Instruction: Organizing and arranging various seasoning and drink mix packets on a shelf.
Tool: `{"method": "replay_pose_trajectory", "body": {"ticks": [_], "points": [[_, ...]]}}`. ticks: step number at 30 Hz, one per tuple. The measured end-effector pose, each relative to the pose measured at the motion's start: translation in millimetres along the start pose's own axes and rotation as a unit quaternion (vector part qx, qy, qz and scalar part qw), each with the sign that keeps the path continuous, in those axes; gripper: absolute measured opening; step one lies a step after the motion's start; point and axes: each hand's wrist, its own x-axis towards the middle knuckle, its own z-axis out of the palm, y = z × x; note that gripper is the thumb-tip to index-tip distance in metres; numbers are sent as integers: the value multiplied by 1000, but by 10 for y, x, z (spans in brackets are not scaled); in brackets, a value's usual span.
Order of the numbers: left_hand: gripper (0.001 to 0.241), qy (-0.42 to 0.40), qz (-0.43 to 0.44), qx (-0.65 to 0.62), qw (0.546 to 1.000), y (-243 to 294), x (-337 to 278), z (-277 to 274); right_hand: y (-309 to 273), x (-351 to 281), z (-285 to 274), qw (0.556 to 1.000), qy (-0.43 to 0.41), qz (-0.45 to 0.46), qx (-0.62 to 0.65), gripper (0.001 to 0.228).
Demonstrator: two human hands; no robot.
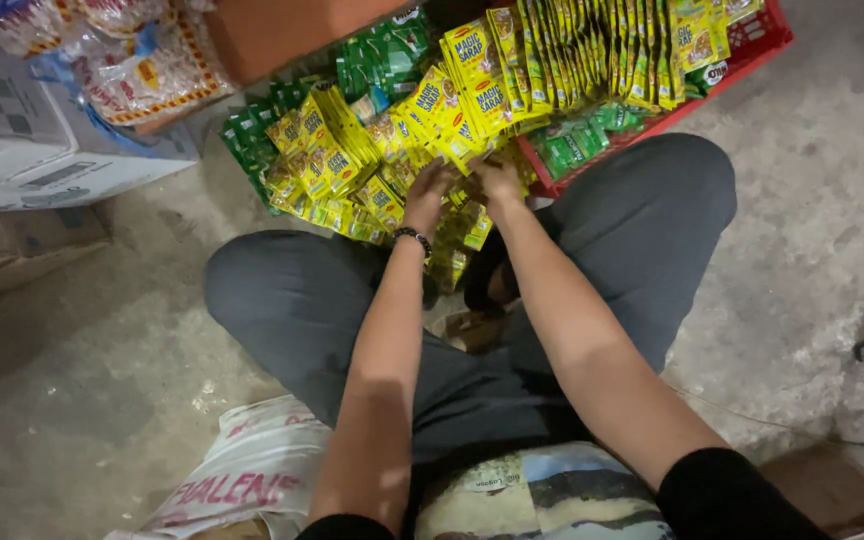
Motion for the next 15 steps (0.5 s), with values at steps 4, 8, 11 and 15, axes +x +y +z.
{"method": "replay_pose_trajectory", "body": {"ticks": [4,8,11,15], "points": [[50,-3,66,-17,998,-53,61,34,356,239,-71,1000,-10,-11,-28,16],[37,80,34,27,996,-231,212,-171,753,439,-229,995,-57,-31,-75,12],[37,127,52,140,981,-347,338,-407,492,-40,-39,995,-66,48,-55,11],[58,115,-13,395,911,-241,266,-679,246,-514,89,962,-170,197,-88,15]]}}
